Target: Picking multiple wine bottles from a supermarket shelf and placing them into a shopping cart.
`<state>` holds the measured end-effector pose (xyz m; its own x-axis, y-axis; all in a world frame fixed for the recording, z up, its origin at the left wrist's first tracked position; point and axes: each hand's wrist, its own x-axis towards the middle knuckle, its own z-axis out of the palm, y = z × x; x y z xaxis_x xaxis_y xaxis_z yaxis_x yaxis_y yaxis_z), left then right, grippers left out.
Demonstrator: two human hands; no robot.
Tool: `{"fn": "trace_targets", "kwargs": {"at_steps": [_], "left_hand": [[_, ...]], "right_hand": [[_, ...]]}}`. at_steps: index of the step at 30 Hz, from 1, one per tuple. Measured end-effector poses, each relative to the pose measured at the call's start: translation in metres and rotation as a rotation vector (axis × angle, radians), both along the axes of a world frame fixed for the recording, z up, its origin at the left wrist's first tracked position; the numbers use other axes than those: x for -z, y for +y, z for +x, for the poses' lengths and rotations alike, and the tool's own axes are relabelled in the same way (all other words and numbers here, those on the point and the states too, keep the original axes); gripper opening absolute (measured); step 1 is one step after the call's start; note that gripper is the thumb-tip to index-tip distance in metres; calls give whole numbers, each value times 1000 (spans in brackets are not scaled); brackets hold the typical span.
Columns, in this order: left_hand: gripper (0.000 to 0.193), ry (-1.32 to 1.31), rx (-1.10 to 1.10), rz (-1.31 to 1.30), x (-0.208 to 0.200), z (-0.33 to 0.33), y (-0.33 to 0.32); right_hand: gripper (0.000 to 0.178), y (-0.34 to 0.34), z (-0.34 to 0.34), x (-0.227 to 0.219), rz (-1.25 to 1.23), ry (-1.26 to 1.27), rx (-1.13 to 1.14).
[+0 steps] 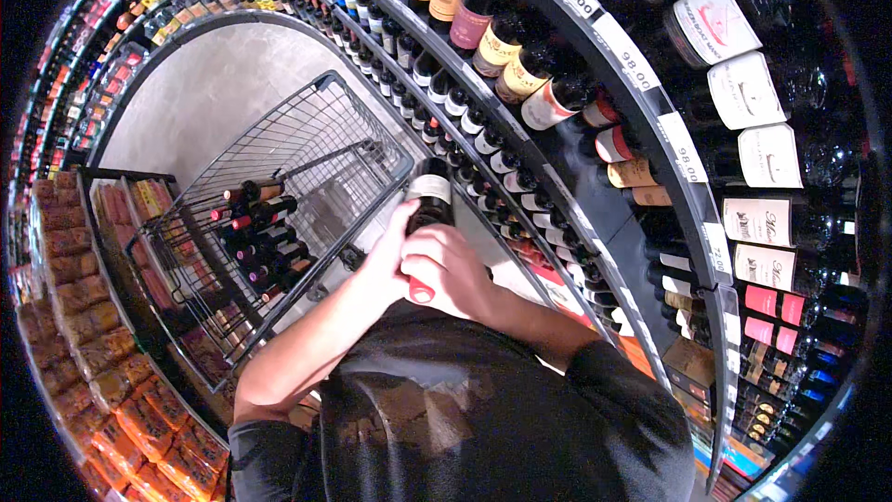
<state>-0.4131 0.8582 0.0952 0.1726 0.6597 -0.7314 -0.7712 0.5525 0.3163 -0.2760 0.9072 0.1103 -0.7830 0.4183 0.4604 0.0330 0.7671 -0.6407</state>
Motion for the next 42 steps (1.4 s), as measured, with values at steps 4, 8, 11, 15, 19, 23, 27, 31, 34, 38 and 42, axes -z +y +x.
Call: {"fn": "trace_targets", "kwargs": {"at_steps": [4,8,11,15,19,23,27,31,34,38,42], "left_hand": [[50,-248,-165,-70,42,-42,-24],[48,-162,-210,-156,55,-81,-45],[47,-209,-244,-172,56,-111,-60],[46,-245,-312,-162,71,-151,-84],[50,-261,-430,-109,113,-185,-114],[42,-333,-560,-116,136,-208,-135],[37,-385,-611,-62,179,-227,-155],[42,-397,-652,26,197,-241,-167],[41,-378,-728,-70,219,-247,-169],[44,-322,-675,-99,221,-260,-184],[48,-314,-640,-65,243,-261,-201]], "right_hand": [[47,-15,-28,3,74,-96,104],[51,-34,-64,7,55,-321,55],[54,-48,-100,12,38,-447,27],[55,-64,-146,27,21,-559,-28],[51,-78,-191,44,12,-607,-92],[43,-89,-227,72,-78,-604,-169],[33,-105,-259,82,-175,-550,-176],[30,-120,-284,105,-53,-674,-152],[31,-127,-296,129,-118,-588,-199],[30,-134,-305,154,-186,-540,-135],[31,-134,-320,175,-284,-726,-35]]}}
